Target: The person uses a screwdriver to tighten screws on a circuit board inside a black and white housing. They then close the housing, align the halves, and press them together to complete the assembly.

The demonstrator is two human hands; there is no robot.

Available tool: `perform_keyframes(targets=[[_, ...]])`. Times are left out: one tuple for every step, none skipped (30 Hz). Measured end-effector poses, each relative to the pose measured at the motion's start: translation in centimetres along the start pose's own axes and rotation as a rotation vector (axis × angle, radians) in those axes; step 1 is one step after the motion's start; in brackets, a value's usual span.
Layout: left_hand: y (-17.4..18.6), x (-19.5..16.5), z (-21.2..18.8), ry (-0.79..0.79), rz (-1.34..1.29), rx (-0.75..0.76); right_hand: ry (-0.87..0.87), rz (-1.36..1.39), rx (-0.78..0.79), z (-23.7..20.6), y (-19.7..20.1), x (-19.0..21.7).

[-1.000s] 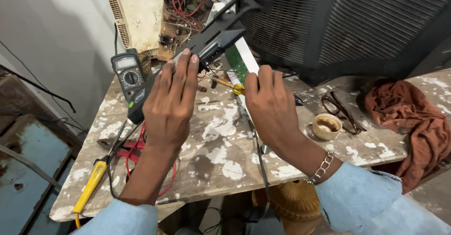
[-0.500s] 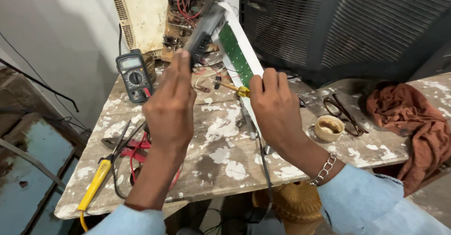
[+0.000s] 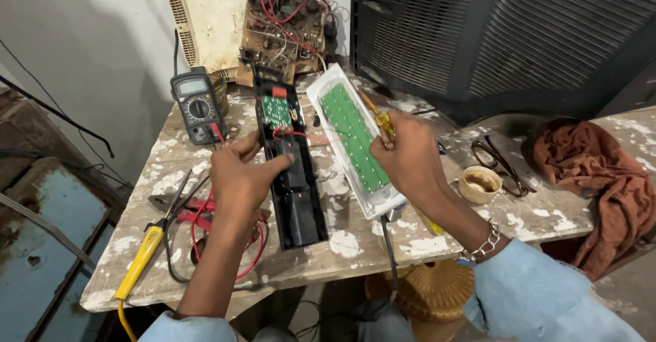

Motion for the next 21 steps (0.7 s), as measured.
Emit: perform_keyframes(targets=[[0.0, 0.7, -0.2, 0.065, -0.057, 0.019, -0.005, -0.007, -0.001, -0.2, -0.4, -0.3], [0.0, 1.4, -0.4, 0.130, -0.114, 0.037, -0.010, -0.013, -0.002, -0.3, -0.8, -0.6], [0.0, 2.0, -0.7, 0.195, -0.172, 0.055, -0.015, -0.019, -0.002, -0.6, -1.3, -0.9], [-0.1, 2.6, -0.8, 0.214, -0.150, 0.051, -0.016, -0.014, 0.004, -0.9, -1.8, -1.2], [-0.2, 3.0, -0.8, 0.231, -0.128, 0.047, -0.017, -0.008, 0.009, -1.1, -2.2, -1.5], [-0.3, 3.4, -0.8, 0.248, -0.105, 0.043, -0.018, -0.002, 0.014, -1.4, -2.6, -1.8], [-0.3, 3.8, -0.9, 0.236, -0.093, 0.032, -0.015, -0.002, 0.022, -1.6, -3.1, -2.0], [-0.2, 4.2, -1.1, 0.224, -0.081, 0.022, -0.012, -0.002, 0.030, -1.7, -3.6, -2.2], [-0.3, 4.5, -1.1, 0.211, -0.069, 0.012, -0.009, -0.002, 0.036, -1.9, -4.0, -2.4], [-0.4, 4.8, -1.2, 0.217, -0.090, 0.024, 0.027, -0.014, 0.024, -2.0, -4.4, -2.5], [-0.5, 5.1, -1.3, 0.223, -0.109, 0.034, 0.062, -0.025, 0.013, -2.1, -4.8, -2.6], [-0.5, 5.4, -1.3, 0.229, -0.130, 0.045, 0.098, -0.037, 0.003, -2.3, -5.1, -2.6], [-0.6, 5.6, -1.4, 0.236, -0.108, 0.033, 0.122, -0.052, -0.001, -2.5, -5.4, -2.6], [-0.7, 5.7, -1.4, 0.243, -0.085, 0.023, 0.146, -0.067, -0.006, -2.7, -5.7, -2.6], [-0.8, 5.8, -1.5, 0.251, -0.063, 0.012, 0.170, -0.082, -0.010, -2.8, -5.9, -2.5], [-0.8, 5.9, -1.6, 0.235, -0.048, 0.013, 0.142, -0.095, 0.013, -3.0, -6.1, -2.5], [-0.8, 5.9, -1.8, 0.219, -0.032, 0.016, 0.114, -0.109, 0.036, -3.1, -6.3, -2.4], [-0.9, 6.0, -1.9, 0.204, -0.017, 0.019, 0.085, -0.123, 0.060, -3.3, -6.5, -2.3], [-0.9, 6.0, -2.0, 0.230, 0.014, 0.012, 0.065, -0.115, 0.076, -3.5, -6.6, -2.2], [-0.9, 6.0, -2.2, 0.257, 0.046, 0.006, 0.045, -0.108, 0.091, -3.6, -6.8, -2.1], [-0.9, 6.0, -2.4, 0.283, 0.077, 0.000, 0.024, -0.100, 0.106, -3.8, -6.8, -2.0]])
Point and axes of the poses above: each hand's wrist, its own z-axis towards the middle knuckle, its own y-axis out of the back of the hand, x = y × z, the point moved 1 cm from there along z, towards the middle knuckle, and after that the axes turned 2 degrees about -y, right-handed, at the moved point
